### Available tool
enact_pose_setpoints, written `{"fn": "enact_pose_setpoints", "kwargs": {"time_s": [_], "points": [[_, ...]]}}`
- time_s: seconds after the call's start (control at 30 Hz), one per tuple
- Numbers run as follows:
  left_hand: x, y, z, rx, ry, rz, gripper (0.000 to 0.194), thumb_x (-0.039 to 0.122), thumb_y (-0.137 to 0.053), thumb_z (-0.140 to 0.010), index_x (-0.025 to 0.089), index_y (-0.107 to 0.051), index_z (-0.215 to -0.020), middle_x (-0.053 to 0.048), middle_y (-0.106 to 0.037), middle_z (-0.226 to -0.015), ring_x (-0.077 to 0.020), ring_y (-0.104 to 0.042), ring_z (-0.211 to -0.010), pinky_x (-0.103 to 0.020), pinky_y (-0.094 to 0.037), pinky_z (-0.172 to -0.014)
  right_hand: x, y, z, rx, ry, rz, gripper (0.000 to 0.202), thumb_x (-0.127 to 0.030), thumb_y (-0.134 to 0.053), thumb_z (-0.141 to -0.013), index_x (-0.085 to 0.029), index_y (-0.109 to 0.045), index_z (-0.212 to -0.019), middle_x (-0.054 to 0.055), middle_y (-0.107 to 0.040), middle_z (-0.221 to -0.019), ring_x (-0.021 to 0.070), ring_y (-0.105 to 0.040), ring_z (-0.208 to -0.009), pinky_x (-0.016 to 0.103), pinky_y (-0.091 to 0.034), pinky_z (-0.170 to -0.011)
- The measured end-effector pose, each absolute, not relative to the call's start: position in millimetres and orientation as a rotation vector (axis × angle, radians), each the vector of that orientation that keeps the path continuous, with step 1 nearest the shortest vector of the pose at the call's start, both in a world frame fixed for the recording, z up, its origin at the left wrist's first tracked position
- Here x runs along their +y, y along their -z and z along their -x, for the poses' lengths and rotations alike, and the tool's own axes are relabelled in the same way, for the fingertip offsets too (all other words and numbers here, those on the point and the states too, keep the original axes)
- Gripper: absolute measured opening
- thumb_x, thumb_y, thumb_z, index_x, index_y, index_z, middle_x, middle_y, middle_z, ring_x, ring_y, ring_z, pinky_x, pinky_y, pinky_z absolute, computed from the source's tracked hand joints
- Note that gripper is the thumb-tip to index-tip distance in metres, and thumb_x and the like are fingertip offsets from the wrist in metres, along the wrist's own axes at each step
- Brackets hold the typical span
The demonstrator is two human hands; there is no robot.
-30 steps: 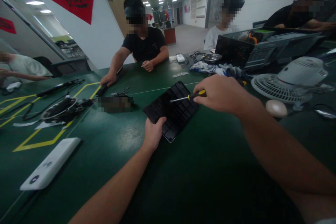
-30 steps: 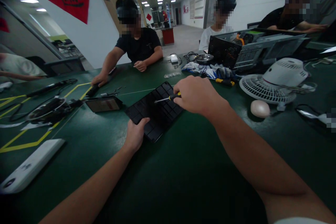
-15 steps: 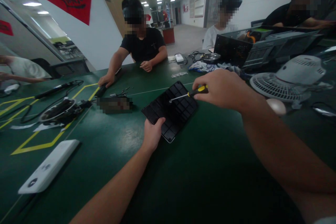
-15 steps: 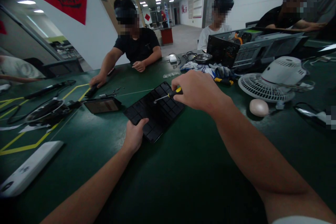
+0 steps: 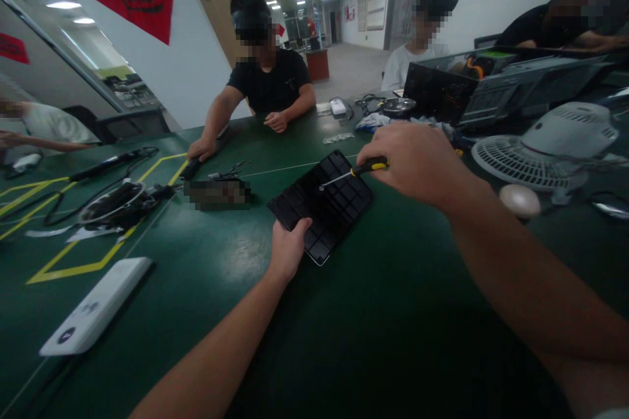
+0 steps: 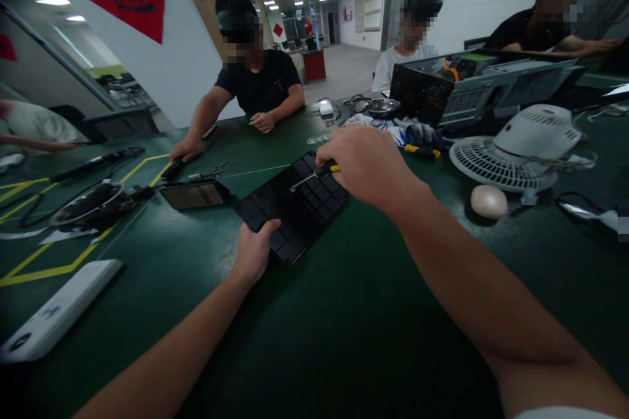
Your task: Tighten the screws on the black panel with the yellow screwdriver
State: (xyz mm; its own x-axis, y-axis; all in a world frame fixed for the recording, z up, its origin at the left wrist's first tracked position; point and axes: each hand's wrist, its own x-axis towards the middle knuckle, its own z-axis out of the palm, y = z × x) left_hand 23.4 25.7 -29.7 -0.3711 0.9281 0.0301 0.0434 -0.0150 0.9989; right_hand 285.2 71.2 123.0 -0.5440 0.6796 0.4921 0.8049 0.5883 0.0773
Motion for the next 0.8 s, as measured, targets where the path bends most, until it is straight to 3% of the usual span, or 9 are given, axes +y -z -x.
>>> {"fn": "enact_pose_setpoints", "kwargs": {"time_s": [0.4,0.57,0.7,0.8], "points": [[28,34,-21,1.512,-1.505,-1.063,0.036,0.03,-0.08,-0.074,0.018,-0.073,-0.107,-0.009,-0.079,-0.105,-0.0314,-0.074,-0.101,-0.043,-0.06,-0.093,65,-126,-280,-2.463,0.416,1.196,0.027,-0.016,-0.066,-0.09,-0.026,-0.087,-0.103,0.008,-0.076,-0.101,0.0276,-0.067,-0.1,0.036,-0.04,-0.072],[29,35,-20,1.525,-1.507,-1.063,0.034,0.033,-0.08,-0.073,0.019,-0.074,-0.103,-0.008,-0.078,-0.102,-0.0294,-0.073,-0.097,-0.042,-0.059,-0.09,60,-128,-279,-2.475,0.33,1.304,0.026,-0.028,-0.067,-0.093,-0.026,-0.088,-0.108,0.009,-0.079,-0.104,0.0283,-0.069,-0.095,0.036,-0.04,-0.07],[31,35,-20,1.542,-1.515,-1.058,0.032,0.031,-0.08,-0.072,0.018,-0.075,-0.101,-0.008,-0.078,-0.099,-0.0288,-0.074,-0.096,-0.043,-0.059,-0.093,73,-125,-290,-2.546,0.031,1.405,0.03,-0.041,-0.066,-0.095,-0.025,-0.088,-0.107,0.01,-0.081,-0.099,0.0296,-0.07,-0.089,0.038,-0.042,-0.071],[33,37,-19,1.484,-1.539,-1.035,0.034,0.028,-0.08,-0.074,0.018,-0.076,-0.106,-0.01,-0.081,-0.107,-0.0308,-0.076,-0.103,-0.045,-0.059,-0.098,98,-116,-308,-2.533,-0.476,1.285,0.03,-0.044,-0.063,-0.097,-0.022,-0.084,-0.097,0.007,-0.079,-0.087,0.0236,-0.069,-0.079,0.036,-0.045,-0.072]]}}
